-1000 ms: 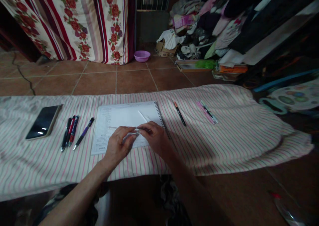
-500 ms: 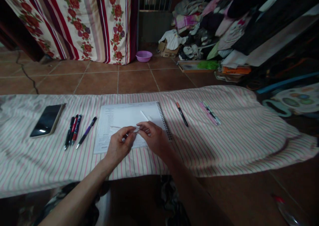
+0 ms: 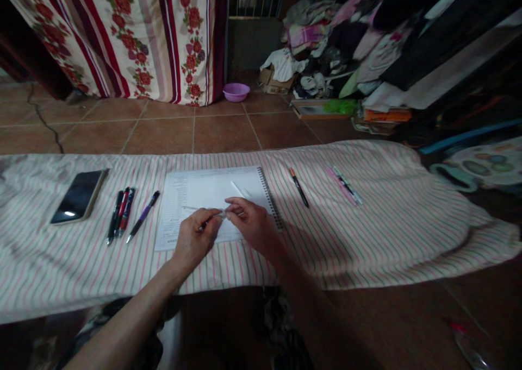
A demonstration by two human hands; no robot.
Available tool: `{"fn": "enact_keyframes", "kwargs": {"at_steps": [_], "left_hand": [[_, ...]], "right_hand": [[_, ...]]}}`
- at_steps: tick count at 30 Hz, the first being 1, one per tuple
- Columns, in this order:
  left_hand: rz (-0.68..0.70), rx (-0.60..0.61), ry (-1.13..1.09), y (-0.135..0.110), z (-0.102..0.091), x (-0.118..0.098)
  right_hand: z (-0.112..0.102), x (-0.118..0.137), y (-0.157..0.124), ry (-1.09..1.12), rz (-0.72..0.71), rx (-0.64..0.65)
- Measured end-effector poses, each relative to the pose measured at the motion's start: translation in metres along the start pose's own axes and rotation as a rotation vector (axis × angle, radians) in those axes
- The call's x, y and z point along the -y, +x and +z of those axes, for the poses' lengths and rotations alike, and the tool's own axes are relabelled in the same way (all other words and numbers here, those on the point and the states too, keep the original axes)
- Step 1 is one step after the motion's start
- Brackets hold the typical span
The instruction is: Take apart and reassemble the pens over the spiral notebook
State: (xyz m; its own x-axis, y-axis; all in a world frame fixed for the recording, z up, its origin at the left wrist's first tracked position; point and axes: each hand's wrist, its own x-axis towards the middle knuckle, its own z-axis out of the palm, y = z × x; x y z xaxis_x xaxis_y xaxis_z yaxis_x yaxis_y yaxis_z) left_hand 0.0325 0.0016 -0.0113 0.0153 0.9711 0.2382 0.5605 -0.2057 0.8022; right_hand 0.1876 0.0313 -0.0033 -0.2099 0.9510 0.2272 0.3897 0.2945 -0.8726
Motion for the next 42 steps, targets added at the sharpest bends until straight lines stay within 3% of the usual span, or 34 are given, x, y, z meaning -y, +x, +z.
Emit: {"fn": "enact_keyframes", "kwargs": {"at_steps": [5, 10, 25, 32, 42], "left_hand": [[0.004, -0.041, 0.016, 0.0, -0.003, 0.001], [0.011, -0.048, 0.015, -0.001, -0.002, 0.003], [0.008, -0.035, 0.015, -0.001, 0.0, -0.003], [-0.033, -0.025, 0.026, -0.001, 0.004, -0.001], [-0.026, -0.025, 0.001, -0.003, 0.0, 0.0]], "right_hand": [[-0.033, -0.013, 0.004, -0.294, 0.098, -0.241], [-0.048, -0.026, 0.0, -0.451, 0.126, -0.167], [-0.04, -0.023, -0.006, -0.601, 0.177, -0.018], [-0.033, -0.017, -0.004, -0.699, 0.244, 0.01], [-0.025, -0.014, -0.001, -0.723, 0.2, -0.003]]}}
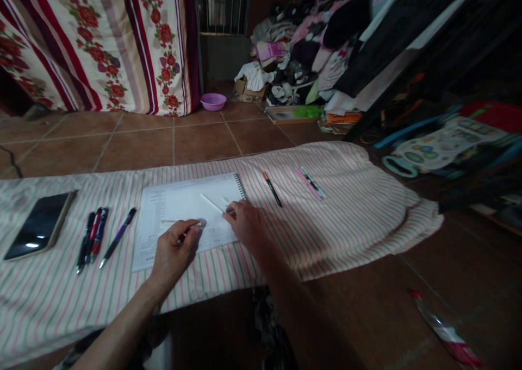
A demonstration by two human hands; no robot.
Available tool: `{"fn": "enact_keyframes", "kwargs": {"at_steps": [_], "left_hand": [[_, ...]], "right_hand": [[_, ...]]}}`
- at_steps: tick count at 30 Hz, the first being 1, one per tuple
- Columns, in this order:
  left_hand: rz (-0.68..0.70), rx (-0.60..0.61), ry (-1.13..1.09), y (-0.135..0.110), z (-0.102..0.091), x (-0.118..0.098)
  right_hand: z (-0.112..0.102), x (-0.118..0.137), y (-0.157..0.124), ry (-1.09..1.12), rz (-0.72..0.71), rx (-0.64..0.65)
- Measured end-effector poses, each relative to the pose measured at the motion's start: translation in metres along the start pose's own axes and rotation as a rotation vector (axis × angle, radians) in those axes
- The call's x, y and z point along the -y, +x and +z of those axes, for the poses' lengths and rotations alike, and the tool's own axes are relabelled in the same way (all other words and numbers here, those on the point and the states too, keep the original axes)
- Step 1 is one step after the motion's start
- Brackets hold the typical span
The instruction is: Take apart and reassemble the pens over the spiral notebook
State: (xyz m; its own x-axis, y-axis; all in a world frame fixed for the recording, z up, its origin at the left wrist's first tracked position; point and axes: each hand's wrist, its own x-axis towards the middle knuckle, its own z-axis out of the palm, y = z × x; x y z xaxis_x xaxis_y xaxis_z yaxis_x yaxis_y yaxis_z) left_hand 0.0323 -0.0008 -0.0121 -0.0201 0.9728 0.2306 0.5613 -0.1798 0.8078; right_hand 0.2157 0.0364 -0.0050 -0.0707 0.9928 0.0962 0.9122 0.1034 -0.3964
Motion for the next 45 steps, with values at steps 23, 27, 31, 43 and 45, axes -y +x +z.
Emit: {"fn": "enact_keyframes", "kwargs": {"at_steps": [23, 27, 31, 43, 45], "left_hand": [[0.037, -0.004, 0.014, 0.001, 0.001, 0.0], [0.009, -0.013, -0.037, 0.002, 0.003, 0.001], [-0.105, -0.047, -0.232, 0.003, 0.004, 0.002], [-0.415, -0.035, -0.814, 0.013, -0.005, -0.021], [-0.426, -0.034, -0.843, 0.014, -0.005, -0.022]], "right_hand": [[-0.018, -0.015, -0.001, 0.528, -0.013, 0.031], [-0.019, -0.023, 0.003, 0.897, 0.045, 0.111], [-0.022, -0.025, 0.004, 1.009, 0.045, 0.163], [-0.034, -0.019, -0.001, 1.059, -0.034, 0.235], [-0.034, -0.019, -0.001, 1.108, -0.058, 0.261]]}}
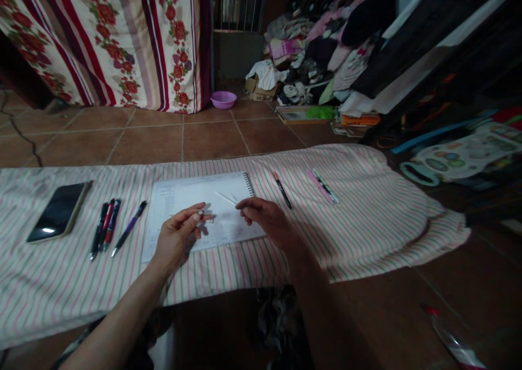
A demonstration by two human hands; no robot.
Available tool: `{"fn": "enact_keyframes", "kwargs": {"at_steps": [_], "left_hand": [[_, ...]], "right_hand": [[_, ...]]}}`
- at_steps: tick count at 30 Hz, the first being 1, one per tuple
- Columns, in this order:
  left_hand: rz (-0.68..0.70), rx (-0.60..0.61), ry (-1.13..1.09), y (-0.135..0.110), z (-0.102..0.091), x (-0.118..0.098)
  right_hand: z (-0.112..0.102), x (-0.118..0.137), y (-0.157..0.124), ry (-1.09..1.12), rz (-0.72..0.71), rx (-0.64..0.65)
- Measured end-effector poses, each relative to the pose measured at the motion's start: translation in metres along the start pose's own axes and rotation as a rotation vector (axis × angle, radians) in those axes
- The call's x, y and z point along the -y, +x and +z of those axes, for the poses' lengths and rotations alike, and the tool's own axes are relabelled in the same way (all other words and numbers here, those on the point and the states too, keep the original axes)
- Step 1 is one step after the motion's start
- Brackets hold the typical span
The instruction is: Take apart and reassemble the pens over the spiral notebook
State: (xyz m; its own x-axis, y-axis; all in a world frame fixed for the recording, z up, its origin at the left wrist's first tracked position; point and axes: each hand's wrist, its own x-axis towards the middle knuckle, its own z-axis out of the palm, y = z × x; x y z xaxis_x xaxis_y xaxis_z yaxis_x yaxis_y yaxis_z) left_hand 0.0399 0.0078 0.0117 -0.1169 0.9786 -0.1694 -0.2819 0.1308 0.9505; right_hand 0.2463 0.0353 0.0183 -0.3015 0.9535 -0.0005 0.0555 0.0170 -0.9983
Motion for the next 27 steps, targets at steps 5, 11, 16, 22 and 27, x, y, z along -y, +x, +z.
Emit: {"fn": "enact_keyframes", "kwargs": {"at_steps": [5, 11, 16, 22, 27], "left_hand": [[-0.028, 0.024, -0.006, 0.001, -0.002, 0.003], [-0.052, 0.031, -0.046, 0.003, -0.005, 0.009], [-0.091, 0.059, -0.083, 0.002, -0.002, 0.014], [-0.131, 0.054, -0.114, -0.001, 0.003, 0.014], [-0.148, 0.088, -0.133, -0.003, 0.006, 0.016]], "right_hand": [[0.003, 0.0, -0.001, 0.157, 0.0, 0.016], [0.008, 0.0, 0.001, 0.27, -0.013, -0.151], [0.011, 0.001, 0.006, 0.484, -0.02, -0.29], [0.015, 0.005, 0.007, 0.564, -0.004, -0.365], [0.021, 0.004, 0.007, 0.544, -0.035, -0.372]]}}
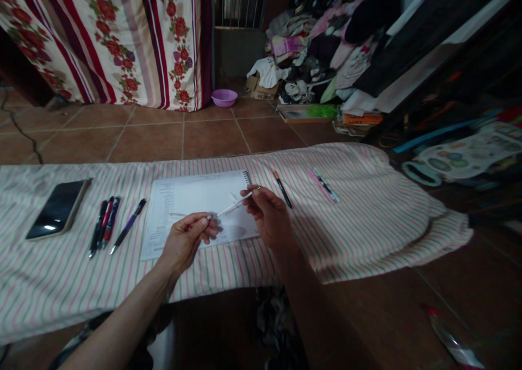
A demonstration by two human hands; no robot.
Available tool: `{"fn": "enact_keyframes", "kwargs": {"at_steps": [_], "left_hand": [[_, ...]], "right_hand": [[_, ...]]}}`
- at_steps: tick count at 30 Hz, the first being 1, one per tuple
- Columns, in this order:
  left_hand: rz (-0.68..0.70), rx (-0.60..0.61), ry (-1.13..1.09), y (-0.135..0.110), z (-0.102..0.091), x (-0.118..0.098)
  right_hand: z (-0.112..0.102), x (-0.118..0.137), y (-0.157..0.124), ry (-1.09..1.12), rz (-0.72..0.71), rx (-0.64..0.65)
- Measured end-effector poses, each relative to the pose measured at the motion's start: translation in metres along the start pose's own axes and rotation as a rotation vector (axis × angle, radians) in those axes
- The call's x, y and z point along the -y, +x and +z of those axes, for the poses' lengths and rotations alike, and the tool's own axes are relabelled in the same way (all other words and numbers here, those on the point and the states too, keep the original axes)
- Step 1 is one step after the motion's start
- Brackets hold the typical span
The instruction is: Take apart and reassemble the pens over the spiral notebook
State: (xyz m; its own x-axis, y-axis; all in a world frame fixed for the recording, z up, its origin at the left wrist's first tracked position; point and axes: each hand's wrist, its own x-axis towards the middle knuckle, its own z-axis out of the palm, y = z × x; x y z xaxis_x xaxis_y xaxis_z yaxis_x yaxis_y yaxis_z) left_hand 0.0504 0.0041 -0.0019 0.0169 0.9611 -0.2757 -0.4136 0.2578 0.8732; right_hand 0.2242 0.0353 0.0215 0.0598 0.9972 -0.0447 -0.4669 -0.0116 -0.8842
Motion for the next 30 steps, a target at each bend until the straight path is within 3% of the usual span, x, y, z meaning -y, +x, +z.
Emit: {"fn": "enact_keyframes", "kwargs": {"at_steps": [30], "left_hand": [[-0.035, 0.019, 0.014, -0.0002, 0.0014, 0.0027]], "right_hand": [[0.0085, -0.0078, -0.002, -0.073, -0.045, -0.002]]}}
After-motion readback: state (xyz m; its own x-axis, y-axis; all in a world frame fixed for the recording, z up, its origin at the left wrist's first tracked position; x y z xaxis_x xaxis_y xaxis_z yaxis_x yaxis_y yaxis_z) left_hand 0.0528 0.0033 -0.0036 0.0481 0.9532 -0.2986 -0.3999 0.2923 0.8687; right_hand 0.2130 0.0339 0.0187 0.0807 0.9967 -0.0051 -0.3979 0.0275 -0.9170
